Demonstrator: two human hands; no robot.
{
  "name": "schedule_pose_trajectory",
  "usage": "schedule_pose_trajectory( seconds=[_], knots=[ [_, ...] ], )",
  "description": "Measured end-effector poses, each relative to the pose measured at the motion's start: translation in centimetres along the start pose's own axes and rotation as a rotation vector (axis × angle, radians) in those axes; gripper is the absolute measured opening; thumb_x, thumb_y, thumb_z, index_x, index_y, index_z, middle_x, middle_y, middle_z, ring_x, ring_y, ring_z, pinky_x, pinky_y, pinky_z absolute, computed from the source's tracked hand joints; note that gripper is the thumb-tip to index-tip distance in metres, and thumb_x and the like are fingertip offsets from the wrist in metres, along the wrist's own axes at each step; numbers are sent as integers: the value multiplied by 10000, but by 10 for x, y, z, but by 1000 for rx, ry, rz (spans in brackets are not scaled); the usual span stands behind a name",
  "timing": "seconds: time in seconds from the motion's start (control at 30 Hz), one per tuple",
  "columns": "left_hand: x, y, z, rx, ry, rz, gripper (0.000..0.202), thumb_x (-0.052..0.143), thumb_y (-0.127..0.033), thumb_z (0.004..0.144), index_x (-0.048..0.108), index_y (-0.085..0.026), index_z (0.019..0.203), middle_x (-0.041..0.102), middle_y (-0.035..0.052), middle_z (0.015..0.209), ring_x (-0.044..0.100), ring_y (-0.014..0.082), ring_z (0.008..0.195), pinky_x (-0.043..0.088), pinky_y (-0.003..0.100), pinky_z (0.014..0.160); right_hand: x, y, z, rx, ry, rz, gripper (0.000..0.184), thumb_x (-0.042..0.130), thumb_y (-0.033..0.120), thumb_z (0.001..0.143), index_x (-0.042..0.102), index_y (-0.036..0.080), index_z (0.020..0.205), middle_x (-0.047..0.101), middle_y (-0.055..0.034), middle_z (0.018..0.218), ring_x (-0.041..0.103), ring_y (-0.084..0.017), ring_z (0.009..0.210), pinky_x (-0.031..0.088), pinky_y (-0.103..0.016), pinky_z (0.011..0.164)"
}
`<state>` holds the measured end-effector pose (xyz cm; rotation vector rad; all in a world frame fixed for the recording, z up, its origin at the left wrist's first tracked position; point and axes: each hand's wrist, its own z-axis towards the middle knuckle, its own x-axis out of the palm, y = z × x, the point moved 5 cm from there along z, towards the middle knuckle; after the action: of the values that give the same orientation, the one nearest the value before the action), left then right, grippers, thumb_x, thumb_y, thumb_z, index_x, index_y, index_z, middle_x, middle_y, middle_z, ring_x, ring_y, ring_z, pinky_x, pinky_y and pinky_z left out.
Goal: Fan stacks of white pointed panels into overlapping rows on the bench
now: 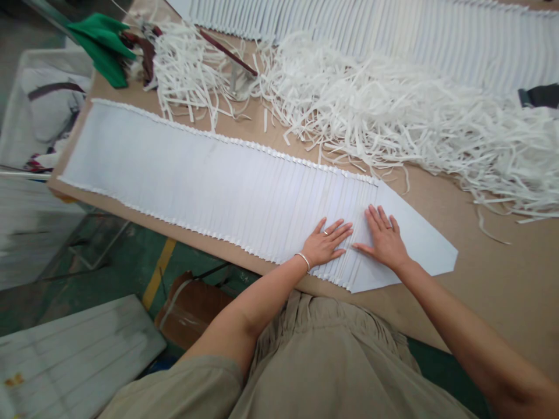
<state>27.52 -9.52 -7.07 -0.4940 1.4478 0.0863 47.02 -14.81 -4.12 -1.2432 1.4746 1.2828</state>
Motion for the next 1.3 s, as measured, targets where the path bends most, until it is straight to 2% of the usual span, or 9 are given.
schedule_pose_trajectory(
  seconds=[0.13, 0.3, 0.53, 0.63, 0.73, 0.8, 0.9, 1.07, 1.3],
  knots=[
    [2, 1, 1, -9, 7, 2, 675, 346, -524, 1021, 177, -260, 1618, 215, -25, 1697, 110, 208, 1593, 140, 581, 1293, 5, -21, -18, 17, -47, 4, 818, 379, 610, 987, 67, 217, 1633, 226, -105, 1693, 148, -293, 1578, 132, -571, 1257],
    [3, 1, 1, -10, -3, 12, 680, 345, -527, 1021, 163, -262, 1620, 227, -24, 1695, 114, 204, 1592, 121, 567, 1298, 9, -44, -37, 87, -82, -10, 731, 342, 536, 1019, 57, 256, 1631, 233, -79, 1693, 148, -273, 1579, 138, -569, 1259],
    [2, -2, 3, -16, -6, 37, 684, 378, -536, 1010, 195, -277, 1617, 251, -25, 1689, 129, 214, 1590, 113, 562, 1296, -5, -37, -28, 148, -211, -15, 709, 349, 499, 1027, 94, 226, 1630, 246, -89, 1687, 142, -264, 1580, 125, -564, 1265],
    [-2, -7, 7, -25, 1, 40, 681, 381, -543, 1007, 240, -258, 1610, 269, 8, 1686, 157, 243, 1585, 106, 579, 1290, 0, -34, -22, 149, -151, -2, 680, 325, 496, 1031, 105, 255, 1628, 284, -77, 1675, 183, -266, 1572, 167, -582, 1249],
    [-4, -14, 13, 4, 9, 43, 701, 373, -565, 1005, 229, -248, 1613, 245, 24, 1694, 145, 242, 1588, 134, 573, 1287, -5, -27, -17, 180, -185, 4, 699, 331, 497, 1027, 88, 238, 1630, 218, -76, 1695, 141, -269, 1580, 151, -586, 1254],
    [-2, -18, 16, 26, 17, 51, 698, 370, -561, 1007, 220, -253, 1615, 222, 11, 1700, 115, 223, 1593, 150, 553, 1289, -6, -17, -11, 144, -196, 3, 731, 362, 516, 1016, 83, 237, 1631, 204, -68, 1699, 118, -266, 1584, 109, -583, 1266],
    [3, -18, 18, 26, 29, 61, 684, 346, -556, 1014, 231, -242, 1611, 204, -4, 1703, 90, 206, 1595, 157, 540, 1292, 2, -6, -5, 50, -114, 15, 754, 391, 566, 996, 114, 261, 1627, 257, -57, 1685, 142, -275, 1580, 89, -601, 1263],
    [6, -16, 18, 30, 25, 53, 682, 322, -555, 1021, 218, -233, 1613, 187, -4, 1704, 95, 199, 1594, 154, 544, 1293, 13, -14, -9, 47, -69, 20, 757, 390, 610, 985, 164, 267, 1621, 274, -53, 1680, 158, -283, 1575, 86, -612, 1258],
    [6, -16, 18, 27, 27, 37, 692, 330, -554, 1019, 189, -239, 1619, 185, -6, 1704, 86, 195, 1594, 140, 540, 1300, 8, -12, -11, 54, -59, 31, 802, 394, 630, 977, 106, 259, 1627, 246, -66, 1689, 142, -291, 1578, 89, -617, 1253]
  ],
)
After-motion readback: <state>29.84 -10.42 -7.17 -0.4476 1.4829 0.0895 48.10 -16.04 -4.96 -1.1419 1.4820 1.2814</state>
